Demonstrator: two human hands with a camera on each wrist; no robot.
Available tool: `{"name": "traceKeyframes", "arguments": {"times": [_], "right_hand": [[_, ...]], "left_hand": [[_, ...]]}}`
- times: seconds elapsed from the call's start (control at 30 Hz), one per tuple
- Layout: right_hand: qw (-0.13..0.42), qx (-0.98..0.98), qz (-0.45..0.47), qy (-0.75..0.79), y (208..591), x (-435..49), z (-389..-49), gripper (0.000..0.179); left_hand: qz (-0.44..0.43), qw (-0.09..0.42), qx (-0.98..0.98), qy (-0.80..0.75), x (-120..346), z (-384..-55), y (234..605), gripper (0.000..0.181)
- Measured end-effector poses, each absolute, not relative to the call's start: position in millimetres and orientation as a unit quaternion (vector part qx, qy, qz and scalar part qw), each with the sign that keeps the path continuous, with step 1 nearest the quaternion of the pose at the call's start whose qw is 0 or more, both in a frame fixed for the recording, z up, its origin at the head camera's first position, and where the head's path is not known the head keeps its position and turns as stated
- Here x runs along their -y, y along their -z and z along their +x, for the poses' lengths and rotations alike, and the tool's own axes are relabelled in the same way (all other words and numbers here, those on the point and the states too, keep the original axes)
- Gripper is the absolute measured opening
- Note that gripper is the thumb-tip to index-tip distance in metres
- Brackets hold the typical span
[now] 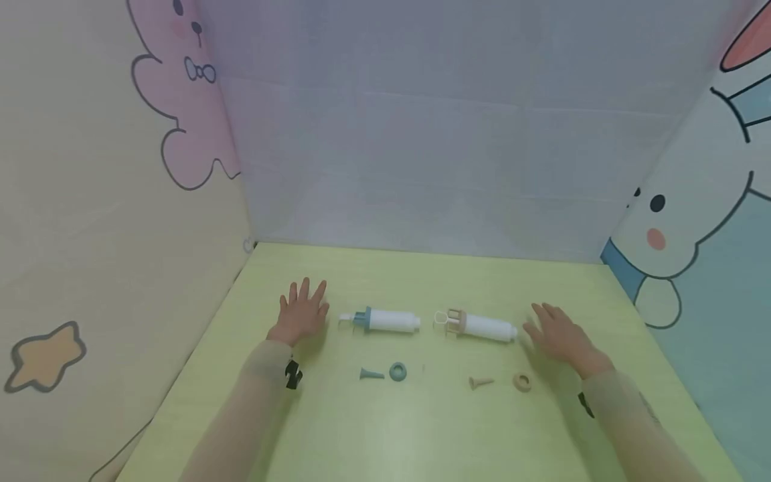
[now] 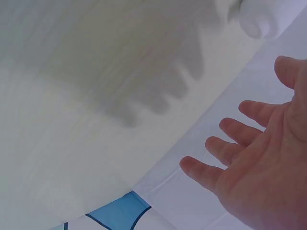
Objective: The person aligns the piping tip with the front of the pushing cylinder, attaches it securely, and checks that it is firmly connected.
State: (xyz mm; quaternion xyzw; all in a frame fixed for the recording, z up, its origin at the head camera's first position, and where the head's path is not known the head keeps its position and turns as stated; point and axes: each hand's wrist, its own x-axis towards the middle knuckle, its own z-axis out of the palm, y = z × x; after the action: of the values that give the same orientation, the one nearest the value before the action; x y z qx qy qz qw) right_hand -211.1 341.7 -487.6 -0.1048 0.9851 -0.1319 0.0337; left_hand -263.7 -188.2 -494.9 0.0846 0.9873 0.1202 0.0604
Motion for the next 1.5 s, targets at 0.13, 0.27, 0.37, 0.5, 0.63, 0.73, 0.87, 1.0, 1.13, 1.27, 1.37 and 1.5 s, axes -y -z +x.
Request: {"name": "traceKeyframes", "arguments": {"times": [0.13,0.27,0.37,0.5,0.63,0.73,0.87,1.0,1.13,1.27,1.37,1.5], "right_hand": [[0.048,-0.985,-0.105,0.127,475.9,-336.4,-224.4,0.066],[0.061,-0.984,-0.110,0.124,459.6,-330.5,-237.4,0.069],[0.072,-0.983,-0.115,0.124,444.1,-324.9,-247.2,0.074],[0.076,-0.983,-0.120,0.119,420.4,-314.3,-260.4,0.077],[0.070,-0.984,-0.123,0.106,399.4,-303.7,-272.0,0.077],[0.074,-0.984,-0.119,0.106,388.7,-297.4,-279.4,0.078],[0.077,-0.985,-0.114,0.101,380.8,-291.8,-285.8,0.080],[0.072,-0.988,-0.110,0.082,377.3,-288.9,-289.5,0.085],[0.070,-0.989,-0.100,0.078,375.0,-283.6,-291.7,0.089],[0.065,-0.990,-0.096,0.081,372.9,-276.0,-293.7,0.090],[0.062,-0.990,-0.097,0.079,370.7,-271.6,-294.6,0.090],[0.059,-0.990,-0.099,0.076,368.1,-269.5,-293.2,0.089]], "left_hand": [[0.092,0.068,-0.986,-0.124,183.2,-270.1,479.9,0.057],[0.096,0.071,-0.985,-0.124,172.0,-278.0,459.5,0.058],[0.104,0.065,-0.984,-0.129,160.6,-287.5,441.9,0.058],[0.112,0.064,-0.983,-0.132,142.8,-302.2,419.4,0.060],[0.113,0.070,-0.983,-0.123,125.4,-312.8,401.3,0.061],[0.111,0.065,-0.985,-0.116,115.8,-317.1,390.8,0.061],[0.103,0.061,-0.989,-0.091,107.9,-320.3,384.1,0.061],[0.095,0.069,-0.991,-0.061,100.8,-320.6,383.3,0.062],[0.092,0.068,-0.992,-0.043,92.8,-319.2,385.3,0.062],[0.094,0.062,-0.993,-0.047,87.9,-319.9,387.5,0.061],[0.095,0.062,-0.992,-0.050,86.3,-320.9,387.0,0.060],[0.095,0.066,-0.992,-0.044,84.5,-319.1,384.8,0.060]]}}
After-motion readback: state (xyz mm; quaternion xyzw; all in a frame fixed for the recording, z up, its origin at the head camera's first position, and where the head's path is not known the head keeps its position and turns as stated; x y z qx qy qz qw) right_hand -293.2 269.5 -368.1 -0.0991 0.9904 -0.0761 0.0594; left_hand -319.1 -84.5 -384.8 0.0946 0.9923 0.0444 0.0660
